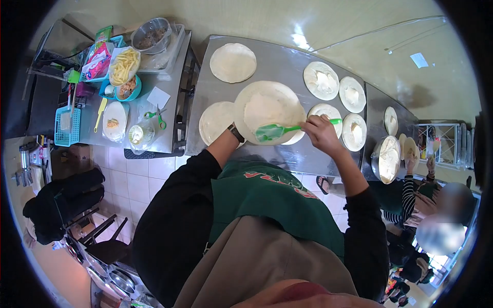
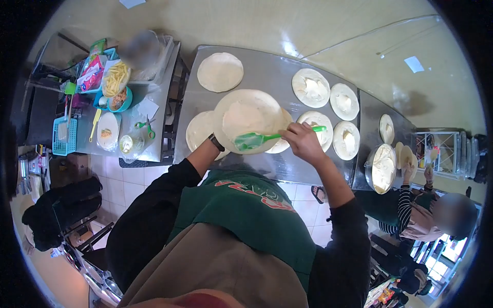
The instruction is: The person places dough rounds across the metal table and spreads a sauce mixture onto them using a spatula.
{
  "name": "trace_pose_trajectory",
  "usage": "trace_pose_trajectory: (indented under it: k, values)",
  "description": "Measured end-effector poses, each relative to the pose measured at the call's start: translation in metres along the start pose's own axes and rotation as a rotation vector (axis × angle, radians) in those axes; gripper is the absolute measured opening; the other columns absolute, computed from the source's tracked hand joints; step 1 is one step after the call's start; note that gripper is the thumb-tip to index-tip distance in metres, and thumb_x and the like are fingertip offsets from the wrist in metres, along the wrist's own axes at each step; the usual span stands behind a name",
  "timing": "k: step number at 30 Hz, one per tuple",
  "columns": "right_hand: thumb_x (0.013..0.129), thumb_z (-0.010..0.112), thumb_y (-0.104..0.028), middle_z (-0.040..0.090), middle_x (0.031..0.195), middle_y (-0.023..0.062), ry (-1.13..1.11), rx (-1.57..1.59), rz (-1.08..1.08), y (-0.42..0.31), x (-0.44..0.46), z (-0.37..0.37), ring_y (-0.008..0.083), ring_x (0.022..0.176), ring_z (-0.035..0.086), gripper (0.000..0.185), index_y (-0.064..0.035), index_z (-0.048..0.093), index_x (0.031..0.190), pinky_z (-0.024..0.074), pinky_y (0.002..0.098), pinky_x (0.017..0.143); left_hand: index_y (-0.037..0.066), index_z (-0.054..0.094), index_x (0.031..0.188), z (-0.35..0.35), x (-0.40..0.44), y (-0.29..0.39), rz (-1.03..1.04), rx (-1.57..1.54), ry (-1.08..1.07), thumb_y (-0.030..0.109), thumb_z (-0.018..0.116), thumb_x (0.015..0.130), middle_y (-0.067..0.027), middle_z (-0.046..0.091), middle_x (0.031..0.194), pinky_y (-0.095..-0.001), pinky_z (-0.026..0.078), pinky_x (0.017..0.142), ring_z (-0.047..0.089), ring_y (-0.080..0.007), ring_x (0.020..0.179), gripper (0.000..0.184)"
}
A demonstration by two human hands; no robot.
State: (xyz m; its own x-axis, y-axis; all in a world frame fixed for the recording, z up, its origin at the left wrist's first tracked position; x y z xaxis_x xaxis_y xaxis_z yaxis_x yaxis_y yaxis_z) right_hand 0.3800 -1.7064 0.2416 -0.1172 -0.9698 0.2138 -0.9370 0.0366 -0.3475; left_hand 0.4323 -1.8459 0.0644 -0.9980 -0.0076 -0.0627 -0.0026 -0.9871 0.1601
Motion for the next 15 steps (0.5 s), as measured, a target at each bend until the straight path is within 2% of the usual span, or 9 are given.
trace_pose_trajectory:
  k: [4, 10, 12, 13, 15]
  values:
    - [0.075, 0.065, -0.006, 0.056, 0.08, 0.0063, 0.033, -0.049, 0.01, 0.007, 0.016, 0.007, 0.0235, 0.074, 0.055, 0.02, -0.0089, 0.065, 0.095, 0.04, 0.0361, 0.063, 0.011, 0.031, 0.141, -0.002, -0.006, 0.009, 0.04, -0.032, -0.011, 0.041, 0.036, 0.097, -0.0123, 0.041, 0.14, -0.0453, 0.04, 0.103, 0.044, -0.0276, 0.126, 0.053]
    - [0.079, 0.064, -0.008, 0.056, 0.08, 0.0068, 0.231, -0.09, 0.079, 0.012, 0.036, -0.007, 0.0252, 0.069, 0.054, 0.017, -0.009, 0.065, 0.096, 0.0411, 0.0364, 0.062, 0.011, 0.031, 0.141, -0.004, -0.011, 0.024, 0.099, -0.078, -0.025, 0.041, 0.036, 0.097, -0.0123, 0.041, 0.141, -0.0452, 0.039, 0.103, 0.043, -0.0276, 0.126, 0.054]
    - [0.081, 0.063, -0.008, 0.055, 0.078, 0.0089, 0.275, -0.102, 0.211, 0.021, 0.038, -0.014, 0.0272, 0.066, 0.055, 0.015, -0.008, 0.065, 0.096, 0.0427, 0.0385, 0.06, 0.011, 0.031, 0.141, -0.003, -0.007, 0.025, 0.112, -0.093, -0.036, 0.041, 0.036, 0.097, -0.0122, 0.041, 0.141, -0.0452, 0.039, 0.103, 0.043, -0.0276, 0.126, 0.054]
    - [0.081, 0.063, -0.008, 0.055, 0.078, 0.0089, 0.276, -0.105, 0.212, 0.021, 0.039, -0.013, 0.0272, 0.066, 0.055, 0.015, -0.008, 0.065, 0.096, 0.0427, 0.0385, 0.06, 0.011, 0.031, 0.141, -0.001, -0.003, 0.024, 0.119, -0.101, -0.041, 0.041, 0.036, 0.097, -0.0122, 0.041, 0.141, -0.0452, 0.039, 0.104, 0.043, -0.0276, 0.126, 0.054]
    - [0.082, 0.061, -0.009, 0.058, 0.078, 0.0108, 0.326, -0.069, 0.413, 0.037, 0.032, -0.014, 0.0315, 0.067, 0.058, 0.014, -0.0084, 0.064, 0.096, 0.0451, 0.0426, 0.06, 0.011, 0.031, 0.141, 0.002, 0.009, 0.023, 0.138, -0.118, -0.05, 0.041, 0.036, 0.097, -0.0122, 0.041, 0.141, -0.0452, 0.039, 0.104, 0.043, -0.0277, 0.126, 0.054]
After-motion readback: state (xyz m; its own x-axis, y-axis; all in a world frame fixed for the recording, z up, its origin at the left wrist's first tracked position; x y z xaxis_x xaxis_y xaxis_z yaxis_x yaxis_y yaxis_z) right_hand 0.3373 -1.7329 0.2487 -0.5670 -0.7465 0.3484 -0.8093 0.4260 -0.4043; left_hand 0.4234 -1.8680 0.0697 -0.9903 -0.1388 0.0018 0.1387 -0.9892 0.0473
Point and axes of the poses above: each hand's wrist, its own x-axis towards the middle knuckle, its own z-axis out of the palm, y = z × x, the point moved 9 cm from there along x, towards the middle knuckle
